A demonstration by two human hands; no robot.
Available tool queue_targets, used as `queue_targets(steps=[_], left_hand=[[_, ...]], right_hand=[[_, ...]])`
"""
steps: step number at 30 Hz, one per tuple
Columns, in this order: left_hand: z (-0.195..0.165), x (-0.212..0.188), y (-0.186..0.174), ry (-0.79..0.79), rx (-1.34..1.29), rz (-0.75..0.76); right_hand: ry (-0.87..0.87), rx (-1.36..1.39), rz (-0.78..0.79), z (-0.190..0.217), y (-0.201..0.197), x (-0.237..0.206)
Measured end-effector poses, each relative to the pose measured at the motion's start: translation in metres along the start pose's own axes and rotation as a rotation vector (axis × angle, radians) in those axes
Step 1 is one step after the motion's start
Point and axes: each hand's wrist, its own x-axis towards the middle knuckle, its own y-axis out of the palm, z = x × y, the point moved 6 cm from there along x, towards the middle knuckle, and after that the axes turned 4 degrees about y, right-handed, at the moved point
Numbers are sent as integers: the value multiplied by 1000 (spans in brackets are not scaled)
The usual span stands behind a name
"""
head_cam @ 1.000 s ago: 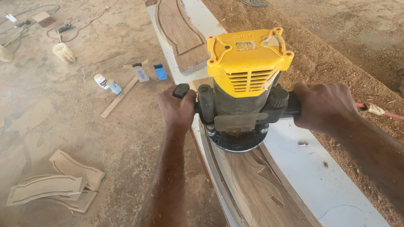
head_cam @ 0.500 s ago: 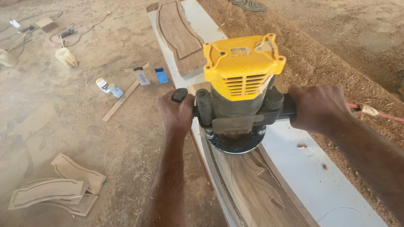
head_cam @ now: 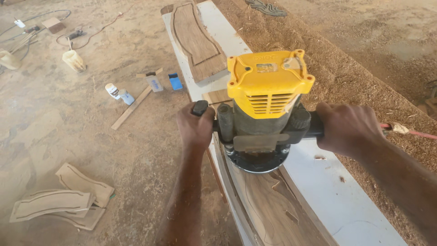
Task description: The person uses a yellow electric router to carve a decorative profile along the edge of a wooden panel. They guide the tool steadily along the curved edge, removing material and producing wood shavings.
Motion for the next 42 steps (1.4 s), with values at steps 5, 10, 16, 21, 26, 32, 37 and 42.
queue_targets(steps=[5, 10, 16, 21, 26, 32, 37, 42], left_hand=[[-1, -13, 2, 49, -14, -11], [-10, -20, -2, 255, 129, -140], [-4, -27, 0, 15, -73, -3], [-17, -34, -4, 9, -97, 4], [-21, -33, -6, 29, -32, -12], [-13, -23, 1, -32, -137, -13], [-15, -14, 2, 62, -47, -33], [-7, -12, 2, 33, -37, 0]], right_hand=[[-9, -51, -16, -7, 9, -7], [-13, -8, -39, -11, 9, -12], [-10, -16, -3, -11, 10, -12], [-28, 39, -46, -14, 10, -20], [-31, 8, -54, -13, 11, -21], [21, 13, -16, -14, 5, -17], [30, 4, -38, -13, -4, -13], [9, -25, -83, -12, -4, -15]])
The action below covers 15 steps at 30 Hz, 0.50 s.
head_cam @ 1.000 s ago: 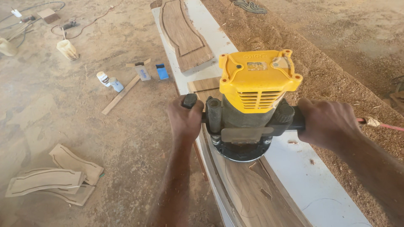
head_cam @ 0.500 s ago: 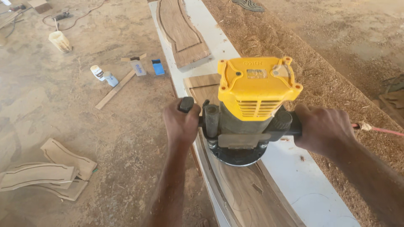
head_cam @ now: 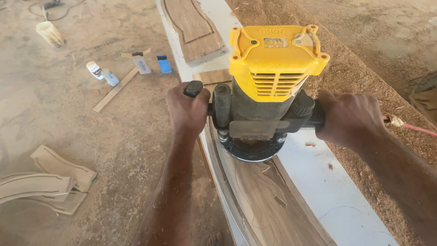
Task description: The person uses a yellow electric router to carve a decorative profile along the edge of a wooden panel. They guide the tool steadily along the curved edge, removing material and producing wood shavings.
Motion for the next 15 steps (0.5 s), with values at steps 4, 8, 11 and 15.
queue_targets(steps=[4, 8, 11, 15], left_hand=[[4, 0, 6, -92, -51, 56], [-6, 5, 7, -22, -55, 34], [-13, 12, 8, 30, -88, 24], [-10, 16, 7, -12, -72, 10]], right_hand=[[30, 64, 30, -6, 6, -7], [32, 65, -22, -11, 7, -11], [24, 24, -64, -13, 11, -7], [2, -33, -88, -15, 20, 8]])
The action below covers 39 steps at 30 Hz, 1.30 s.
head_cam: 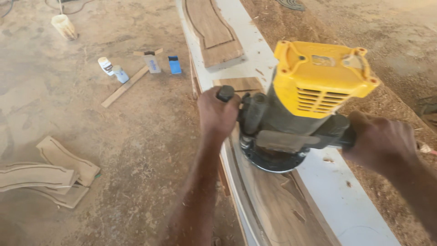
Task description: The person uses a yellow electric router to carve a decorative profile along the edge of a wooden panel. They guide the tool steadily along the curved edge, removing material and producing wood shavings.
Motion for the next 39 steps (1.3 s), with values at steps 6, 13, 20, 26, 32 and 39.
queue_targets(steps=[6, 13, 20, 26, 32, 39], left_hand=[[6, -9, -3, 1, -17, -90], [10, -14, -2, -45, -26, -115], [8, -18, -4, -95, -24, -112], [8, -21, -5, -118, -28, -149], [16, -17, -2, -75, 39, -143], [11, -11, -1, 2, 76, -119]], right_hand=[[-29, -11, -36, -1, 13, 19], [-38, -101, -25, -3, 21, 33], [-26, -67, 4, -7, 28, 46], [-62, -109, -77, 0, 23, 51], [-125, 164, -168, 5, 13, 41], [-259, 349, -172, -4, -9, 38]])
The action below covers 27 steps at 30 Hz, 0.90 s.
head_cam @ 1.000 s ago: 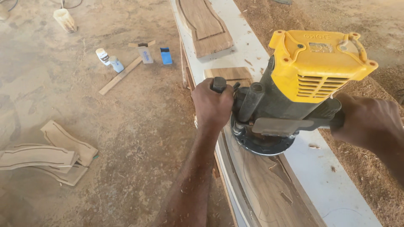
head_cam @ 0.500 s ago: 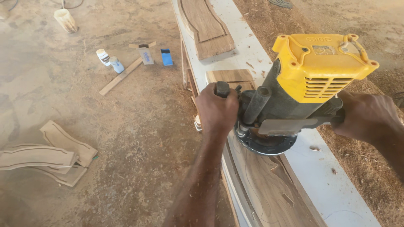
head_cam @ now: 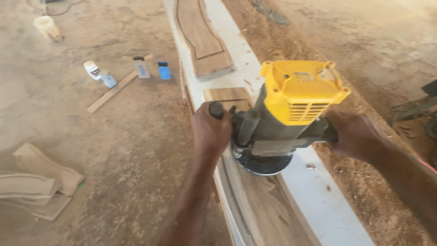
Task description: The person uses a yellow electric router to carve a decorative profile along the edge of a wooden panel. They guide the tool steadily along the curved edge, removing material and producing wood shavings.
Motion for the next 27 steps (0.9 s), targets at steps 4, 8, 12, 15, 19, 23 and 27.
queue_targets(steps=[4, 8, 12, 15, 19, 23, 27], left_hand=[[0, 1, -1, -88, 57, 90], [10, -1, 7, -353, 3, 189], [-3, -2, -1, -154, 54, 15], [-6, -3, -3, -70, 61, -32], [-3, -2, 0, -111, 30, 14], [-7, 0, -2, -91, 11, 18], [-11, 2, -3, -99, 30, 41]], right_hand=[[24, -30, 149, -1, 0, 1], [53, -108, 97, 3, 0, -3], [1, -87, -97, 11, -4, -9], [21, -76, -46, 8, 4, -7], [123, -164, 92, -2, 18, -9], [190, -296, 62, -3, 21, -14], [117, -304, -38, 5, 14, -19]])
